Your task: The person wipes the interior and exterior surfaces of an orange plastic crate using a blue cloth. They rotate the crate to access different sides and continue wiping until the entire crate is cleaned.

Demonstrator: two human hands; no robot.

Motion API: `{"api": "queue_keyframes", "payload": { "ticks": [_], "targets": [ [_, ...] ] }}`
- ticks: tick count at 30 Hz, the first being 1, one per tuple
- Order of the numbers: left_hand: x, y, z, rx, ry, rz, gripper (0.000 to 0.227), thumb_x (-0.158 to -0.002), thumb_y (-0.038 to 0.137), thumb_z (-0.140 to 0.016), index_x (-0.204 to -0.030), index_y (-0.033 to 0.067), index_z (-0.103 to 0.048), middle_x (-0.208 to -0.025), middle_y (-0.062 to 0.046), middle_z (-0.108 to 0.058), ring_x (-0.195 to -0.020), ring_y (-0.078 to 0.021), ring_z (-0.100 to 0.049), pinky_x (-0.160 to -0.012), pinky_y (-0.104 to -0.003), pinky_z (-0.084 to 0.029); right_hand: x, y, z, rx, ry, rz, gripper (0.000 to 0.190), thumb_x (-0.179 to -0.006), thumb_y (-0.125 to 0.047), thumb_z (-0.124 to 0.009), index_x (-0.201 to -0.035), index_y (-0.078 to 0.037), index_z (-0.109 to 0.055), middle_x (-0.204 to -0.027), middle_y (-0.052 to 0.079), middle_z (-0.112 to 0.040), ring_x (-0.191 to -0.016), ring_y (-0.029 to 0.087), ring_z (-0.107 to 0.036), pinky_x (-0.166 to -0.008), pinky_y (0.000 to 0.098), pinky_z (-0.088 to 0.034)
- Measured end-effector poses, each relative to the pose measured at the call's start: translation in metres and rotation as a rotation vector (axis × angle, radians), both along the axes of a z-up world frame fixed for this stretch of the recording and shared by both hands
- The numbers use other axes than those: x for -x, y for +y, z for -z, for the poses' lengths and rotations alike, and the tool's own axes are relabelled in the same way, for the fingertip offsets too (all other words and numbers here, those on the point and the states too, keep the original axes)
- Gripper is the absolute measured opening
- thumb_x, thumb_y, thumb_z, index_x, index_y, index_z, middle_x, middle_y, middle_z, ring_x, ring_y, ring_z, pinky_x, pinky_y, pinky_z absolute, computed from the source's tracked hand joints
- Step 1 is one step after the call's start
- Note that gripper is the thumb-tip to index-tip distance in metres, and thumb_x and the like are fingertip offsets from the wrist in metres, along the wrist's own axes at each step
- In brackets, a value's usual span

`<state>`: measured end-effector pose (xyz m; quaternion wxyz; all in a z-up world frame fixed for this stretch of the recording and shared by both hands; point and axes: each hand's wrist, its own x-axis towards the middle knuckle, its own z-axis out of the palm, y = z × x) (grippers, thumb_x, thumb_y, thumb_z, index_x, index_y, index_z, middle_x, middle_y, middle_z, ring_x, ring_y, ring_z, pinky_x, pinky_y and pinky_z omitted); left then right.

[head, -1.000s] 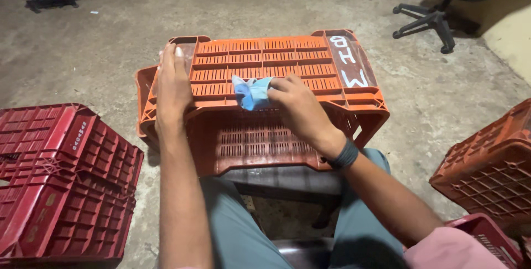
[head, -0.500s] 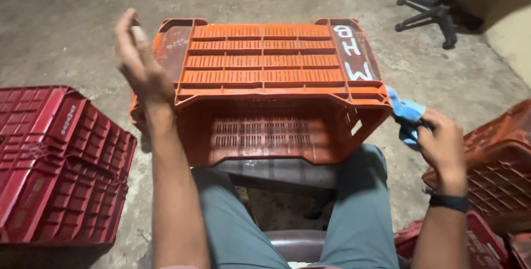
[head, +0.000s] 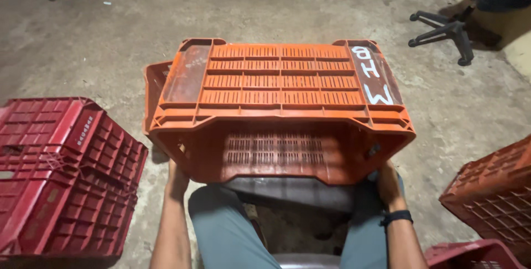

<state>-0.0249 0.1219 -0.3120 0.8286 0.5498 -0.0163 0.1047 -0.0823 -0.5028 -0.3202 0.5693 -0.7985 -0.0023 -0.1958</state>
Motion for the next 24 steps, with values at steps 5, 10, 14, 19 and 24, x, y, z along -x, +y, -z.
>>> {"api": "queue_keyframes", "payload": {
  "ticks": [5, 10, 14, 19, 24],
  "targets": [
    [0.005, -0.007, -0.046, 0.031, 0.014, 0.041, 0.054, -0.103, 0.046, -0.049, -0.14, 0.0072, -0.054, -0.129, -0.001, -0.063, -0.117, -0.0122, -0.06, -0.097, -0.03, -0.051, -0.006, 0.005, 0.0, -0.067, 0.207, 0.143, 0.031, -0.104, -0.021, -0.047, -0.118, 0.001, -0.065, -0.11, 0.008, -0.072, -0.099, 0.018, -0.063, -0.085, 0.0352, -0.05],
    [0.005, 0.004, -0.165, 0.263, 0.045, 0.028, 0.07, -0.102, 0.063, -0.043, -0.142, 0.0065, -0.051, -0.129, -0.007, -0.064, -0.117, -0.0195, -0.063, -0.102, -0.037, -0.05, -0.021, -0.02, -0.083, -0.49, 0.089, 0.07, 0.027, -0.105, -0.019, -0.048, -0.113, 0.0, -0.066, -0.103, 0.008, -0.071, -0.088, 0.017, -0.068, -0.076, 0.0333, -0.058],
    [0.013, 0.016, -0.268, -0.091, -0.005, 0.016, 0.085, -0.093, 0.072, -0.037, -0.148, 0.0076, -0.047, -0.144, -0.011, -0.061, -0.132, -0.0221, -0.061, -0.114, -0.038, -0.049, -0.011, -0.026, -0.198, -0.406, -0.105, -0.014, 0.031, -0.109, -0.021, -0.056, -0.128, 0.0, -0.068, -0.113, 0.003, -0.07, -0.09, 0.011, -0.067, -0.075, 0.025, -0.055],
    [0.0, -0.008, -0.315, -0.232, -0.117, 0.242, 0.099, -0.094, 0.079, -0.038, -0.149, -0.0017, -0.053, -0.134, -0.02, -0.064, -0.118, -0.0272, -0.064, -0.098, -0.044, -0.053, -0.027, -0.018, -0.255, -0.195, -0.198, 0.085, 0.023, -0.116, -0.02, -0.063, -0.129, -0.003, -0.072, -0.109, -0.002, -0.069, -0.09, 0.005, -0.061, -0.074, 0.022, -0.05],
    [-0.017, -0.019, -0.282, -0.068, 0.053, 0.216, 0.082, -0.091, 0.064, -0.054, -0.149, 0.008, -0.047, -0.136, -0.011, -0.064, -0.118, -0.0219, -0.065, -0.098, -0.036, -0.056, -0.059, -0.049, -0.22, -0.287, -0.022, 0.011, 0.027, -0.115, -0.026, -0.062, -0.104, -0.002, -0.067, -0.086, -0.004, -0.061, -0.068, 0.007, -0.055, -0.049, 0.0288, -0.042]
  ]
}}
